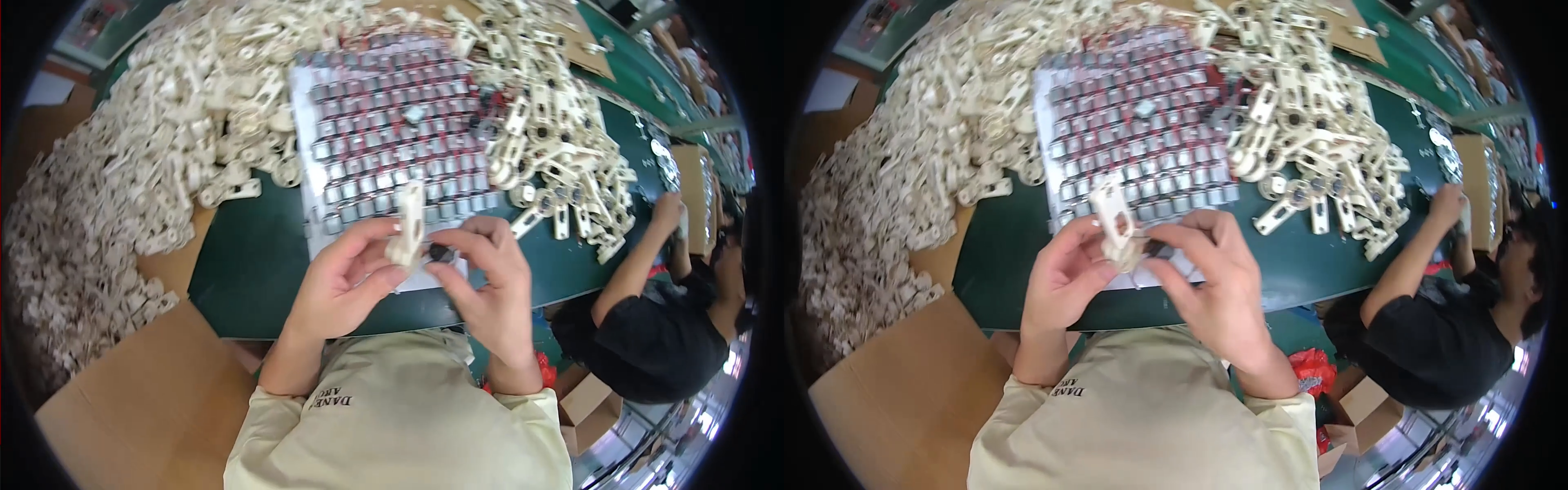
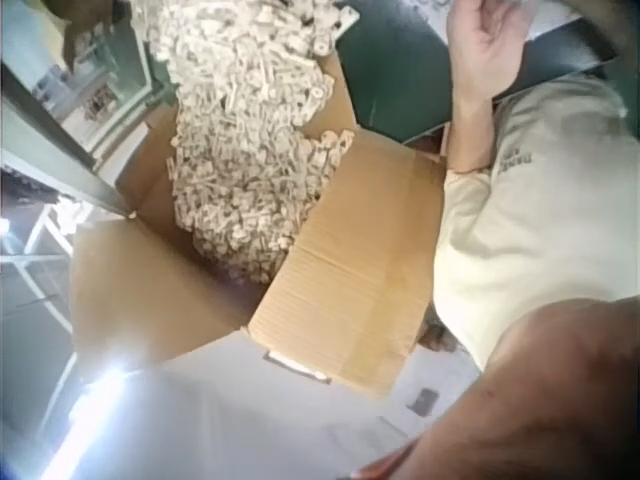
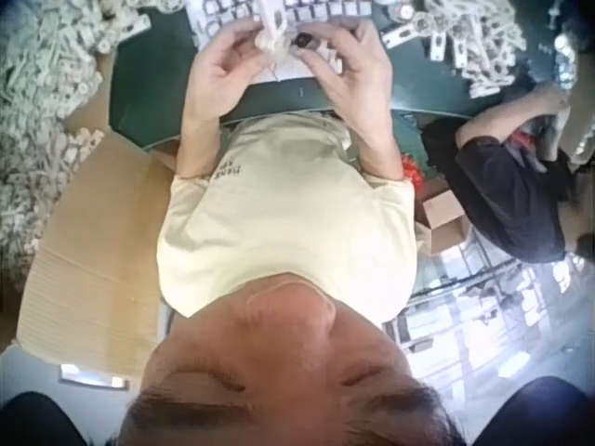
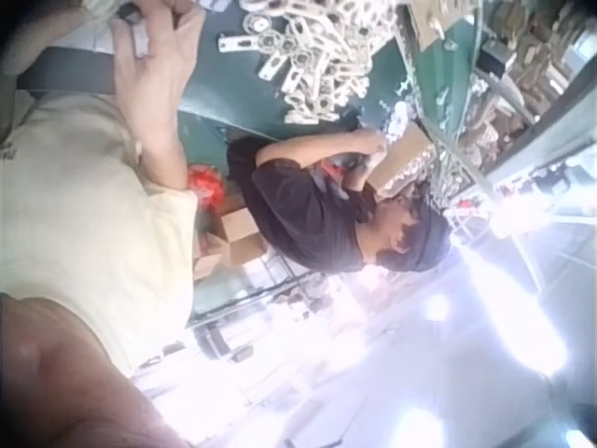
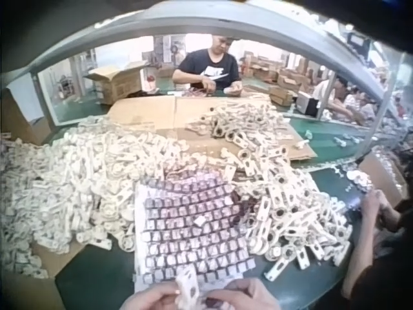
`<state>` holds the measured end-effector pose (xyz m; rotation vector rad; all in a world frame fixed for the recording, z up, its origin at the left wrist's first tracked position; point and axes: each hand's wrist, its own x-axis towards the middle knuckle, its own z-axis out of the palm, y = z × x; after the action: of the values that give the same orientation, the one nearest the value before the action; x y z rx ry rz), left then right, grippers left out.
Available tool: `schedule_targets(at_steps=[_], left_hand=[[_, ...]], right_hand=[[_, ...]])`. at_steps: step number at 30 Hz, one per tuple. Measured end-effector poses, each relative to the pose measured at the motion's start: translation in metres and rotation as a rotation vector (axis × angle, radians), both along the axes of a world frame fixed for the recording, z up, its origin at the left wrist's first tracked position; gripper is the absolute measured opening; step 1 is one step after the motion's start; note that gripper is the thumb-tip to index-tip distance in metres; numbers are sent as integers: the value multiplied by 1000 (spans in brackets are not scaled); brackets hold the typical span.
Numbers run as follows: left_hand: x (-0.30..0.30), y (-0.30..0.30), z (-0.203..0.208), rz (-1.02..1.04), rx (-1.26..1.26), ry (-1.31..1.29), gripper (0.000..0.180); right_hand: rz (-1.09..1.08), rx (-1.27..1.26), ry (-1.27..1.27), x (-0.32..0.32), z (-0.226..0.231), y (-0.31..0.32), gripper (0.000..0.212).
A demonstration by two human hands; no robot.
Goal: The person assembles small electronic components by hand, inserting wired motors into white plastic housings.
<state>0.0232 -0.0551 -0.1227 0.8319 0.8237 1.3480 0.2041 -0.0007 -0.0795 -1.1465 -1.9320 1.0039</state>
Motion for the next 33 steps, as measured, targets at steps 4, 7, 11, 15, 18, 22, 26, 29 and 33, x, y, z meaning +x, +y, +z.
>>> schedule_targets(at_steps=[4,7,11,15,18,22,26,29,33], left_hand=[[-8,8,-7,-31,23,157,40],[-7,8,-11,-13,12,137,41],[1,14,-16,14,3,70,41],[8,24,-4,12,-17,127,39],[13,34,1,27,11,201,37],[19,43,8,47,20,142,41],[15,51,7,88,-4,181,45],[8,52,9,57,24,144,42],[9,59,5,110,2,128,45]], right_hand=[[39,-239,99,-9,-12,4,32],[81,-347,172,-11,-20,10,30],[96,-428,431,-9,-31,16,27],[65,-475,580,-4,-27,20,26],[63,-89,384,-1,-33,35,25],[69,24,266,-5,-27,37,24],[163,62,190,0,-16,47,23],[174,-12,206,-7,-4,62,32],[149,-188,373,-16,-32,66,27]])
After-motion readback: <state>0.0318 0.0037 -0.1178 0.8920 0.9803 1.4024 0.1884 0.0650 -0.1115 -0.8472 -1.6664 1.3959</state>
